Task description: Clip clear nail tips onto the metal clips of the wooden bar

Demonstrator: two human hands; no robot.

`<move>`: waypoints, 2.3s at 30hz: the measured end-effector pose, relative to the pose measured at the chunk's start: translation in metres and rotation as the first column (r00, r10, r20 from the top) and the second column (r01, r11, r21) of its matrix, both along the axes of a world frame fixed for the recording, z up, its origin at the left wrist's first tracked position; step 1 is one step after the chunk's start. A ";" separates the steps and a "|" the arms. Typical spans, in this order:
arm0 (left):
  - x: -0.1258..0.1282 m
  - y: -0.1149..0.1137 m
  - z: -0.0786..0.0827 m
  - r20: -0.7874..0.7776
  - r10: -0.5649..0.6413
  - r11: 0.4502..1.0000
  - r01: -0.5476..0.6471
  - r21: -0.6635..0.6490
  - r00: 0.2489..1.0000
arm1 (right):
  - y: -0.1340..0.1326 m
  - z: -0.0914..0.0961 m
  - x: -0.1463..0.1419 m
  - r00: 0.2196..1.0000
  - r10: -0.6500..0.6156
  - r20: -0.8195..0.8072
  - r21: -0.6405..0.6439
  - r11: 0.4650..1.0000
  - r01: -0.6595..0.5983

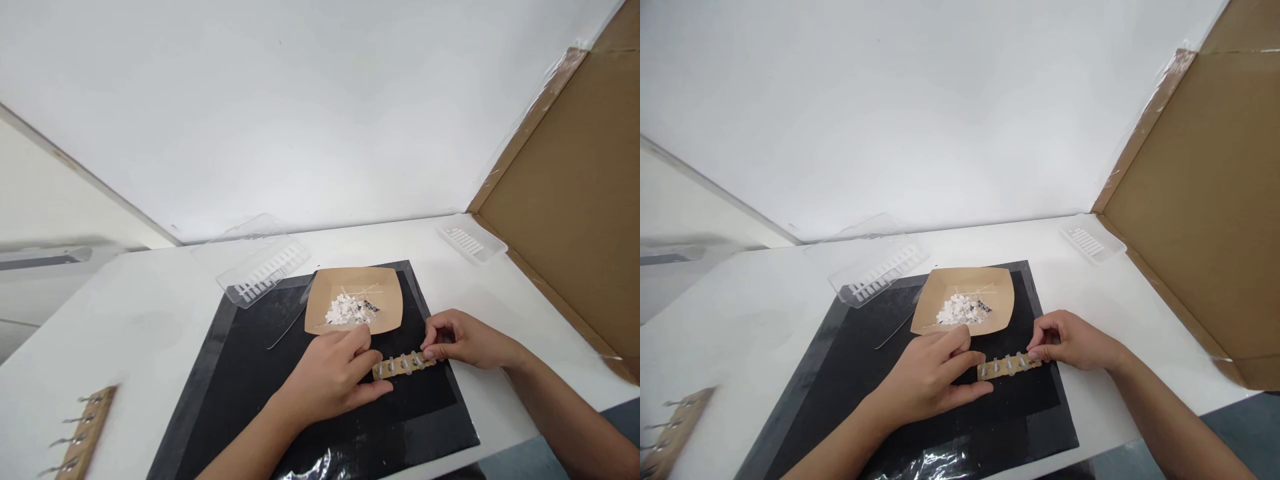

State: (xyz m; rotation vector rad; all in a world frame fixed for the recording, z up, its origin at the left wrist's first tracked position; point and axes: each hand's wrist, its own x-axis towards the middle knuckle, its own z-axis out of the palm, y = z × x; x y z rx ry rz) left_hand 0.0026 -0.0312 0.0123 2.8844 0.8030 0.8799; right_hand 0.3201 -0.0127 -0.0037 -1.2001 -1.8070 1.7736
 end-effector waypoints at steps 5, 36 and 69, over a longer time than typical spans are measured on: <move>-0.002 0.000 0.000 -0.034 0.007 1.000 -0.006 0.008 0.999 | 0.000 0.003 0.003 0.999 0.034 0.011 0.054 0.998 -0.035; -0.002 0.002 -0.002 -0.094 -0.013 1.000 0.013 0.000 0.995 | 0.003 0.003 0.007 0.994 0.105 -0.023 0.260 0.961 -0.095; -0.004 0.002 -0.003 -0.130 0.004 0.998 -0.013 -0.068 0.992 | 0.004 0.014 0.008 0.973 0.155 0.169 0.323 0.924 -0.203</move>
